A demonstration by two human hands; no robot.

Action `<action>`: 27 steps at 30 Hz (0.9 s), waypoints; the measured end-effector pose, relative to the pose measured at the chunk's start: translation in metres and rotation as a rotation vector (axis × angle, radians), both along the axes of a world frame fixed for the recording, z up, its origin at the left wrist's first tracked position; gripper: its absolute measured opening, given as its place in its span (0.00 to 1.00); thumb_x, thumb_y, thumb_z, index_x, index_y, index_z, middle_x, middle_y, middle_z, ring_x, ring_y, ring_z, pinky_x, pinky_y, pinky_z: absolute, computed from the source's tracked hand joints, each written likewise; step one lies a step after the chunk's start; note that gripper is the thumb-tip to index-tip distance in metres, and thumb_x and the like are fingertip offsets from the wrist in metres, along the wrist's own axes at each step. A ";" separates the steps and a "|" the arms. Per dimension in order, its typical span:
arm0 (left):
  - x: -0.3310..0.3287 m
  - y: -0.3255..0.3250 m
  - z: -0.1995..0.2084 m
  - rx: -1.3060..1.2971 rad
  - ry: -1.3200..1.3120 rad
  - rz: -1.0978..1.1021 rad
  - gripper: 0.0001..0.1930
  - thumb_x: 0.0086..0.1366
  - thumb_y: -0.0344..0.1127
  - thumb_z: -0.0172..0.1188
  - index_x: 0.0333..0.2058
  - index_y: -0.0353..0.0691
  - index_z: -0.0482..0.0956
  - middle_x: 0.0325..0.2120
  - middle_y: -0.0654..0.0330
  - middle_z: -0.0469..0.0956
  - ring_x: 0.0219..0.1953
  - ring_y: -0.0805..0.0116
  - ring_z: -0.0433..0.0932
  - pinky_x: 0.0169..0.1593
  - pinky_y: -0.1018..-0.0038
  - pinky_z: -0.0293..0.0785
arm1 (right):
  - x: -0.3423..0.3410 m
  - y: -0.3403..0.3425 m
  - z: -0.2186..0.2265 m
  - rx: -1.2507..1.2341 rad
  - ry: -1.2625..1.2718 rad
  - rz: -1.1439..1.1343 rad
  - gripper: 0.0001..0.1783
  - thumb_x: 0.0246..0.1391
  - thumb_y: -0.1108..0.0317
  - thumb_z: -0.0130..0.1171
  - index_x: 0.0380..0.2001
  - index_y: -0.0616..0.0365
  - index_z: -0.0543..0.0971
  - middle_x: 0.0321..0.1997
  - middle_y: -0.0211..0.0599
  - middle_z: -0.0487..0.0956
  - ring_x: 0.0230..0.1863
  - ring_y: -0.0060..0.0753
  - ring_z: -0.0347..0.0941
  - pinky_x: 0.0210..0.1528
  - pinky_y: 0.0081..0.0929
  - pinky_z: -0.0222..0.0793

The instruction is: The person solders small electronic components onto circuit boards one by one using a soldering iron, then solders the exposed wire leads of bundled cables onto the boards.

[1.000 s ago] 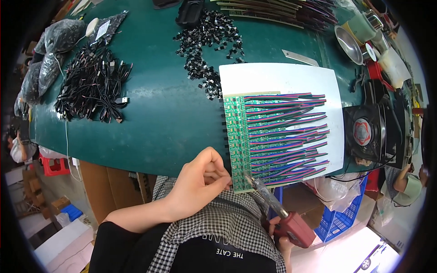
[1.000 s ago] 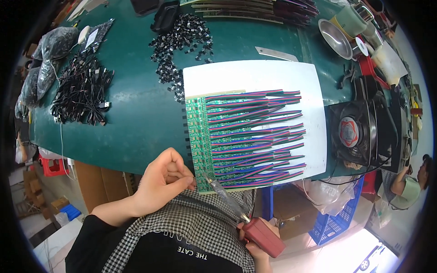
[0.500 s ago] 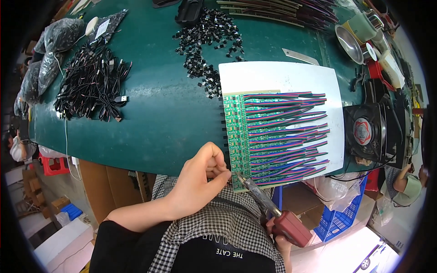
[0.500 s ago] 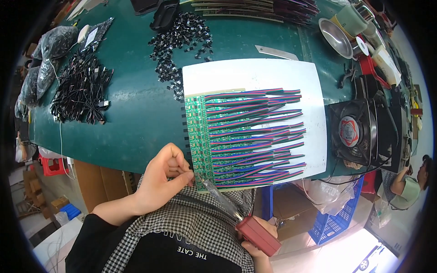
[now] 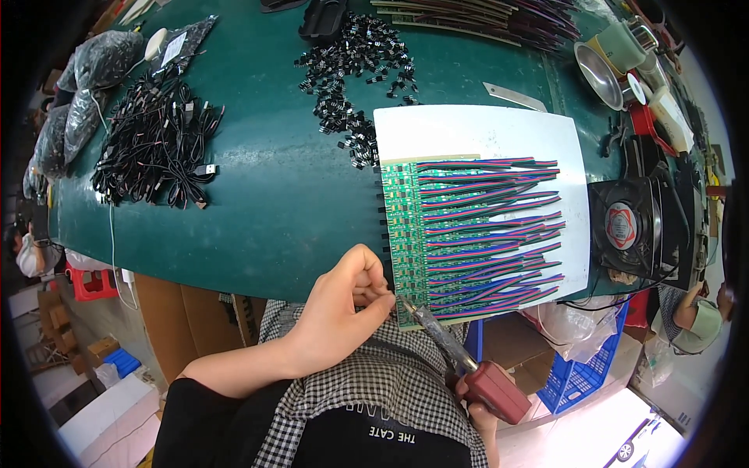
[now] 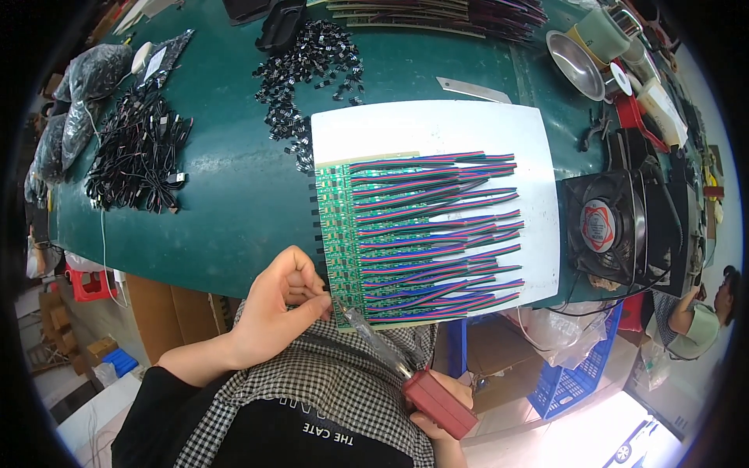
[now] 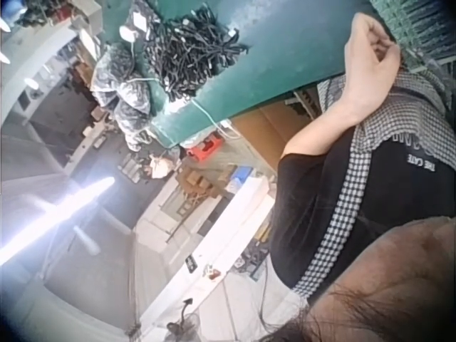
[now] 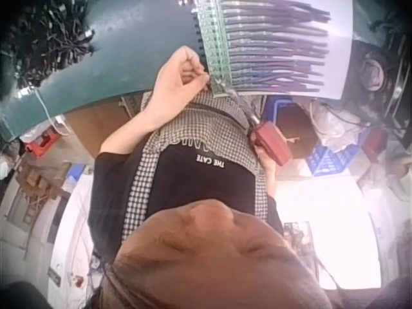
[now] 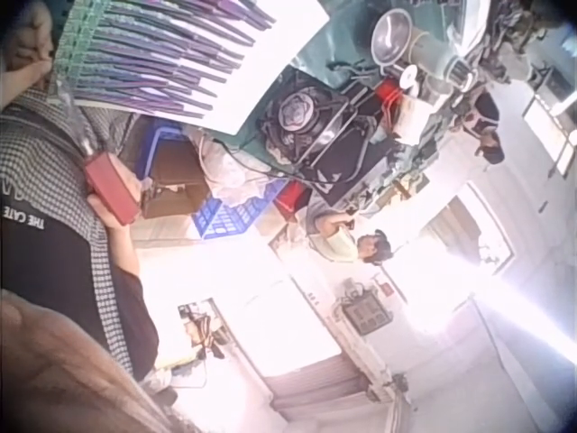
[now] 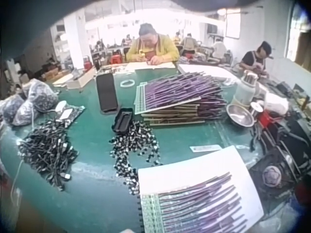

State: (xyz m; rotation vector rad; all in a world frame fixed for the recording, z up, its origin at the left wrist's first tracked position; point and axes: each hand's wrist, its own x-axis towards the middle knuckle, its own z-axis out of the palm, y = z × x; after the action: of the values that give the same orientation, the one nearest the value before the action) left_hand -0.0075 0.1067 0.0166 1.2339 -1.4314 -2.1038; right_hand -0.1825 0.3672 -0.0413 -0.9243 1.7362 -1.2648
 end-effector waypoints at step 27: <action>0.014 -0.060 -0.006 -0.430 -0.226 0.008 0.10 0.58 0.20 0.53 0.38 0.35 0.65 0.28 0.60 0.75 0.29 0.77 0.74 0.32 0.79 0.71 | 0.011 -0.028 0.031 0.046 -0.335 -0.239 0.42 0.32 0.31 0.65 0.28 0.67 0.73 0.19 0.34 0.71 0.15 0.24 0.63 0.18 0.21 0.55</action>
State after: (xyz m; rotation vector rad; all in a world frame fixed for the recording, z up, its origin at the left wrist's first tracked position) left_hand 0.0064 0.0470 0.0104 1.3185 -1.8473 -1.5673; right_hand -0.1719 0.3392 -0.0106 -0.4549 1.6309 -1.4334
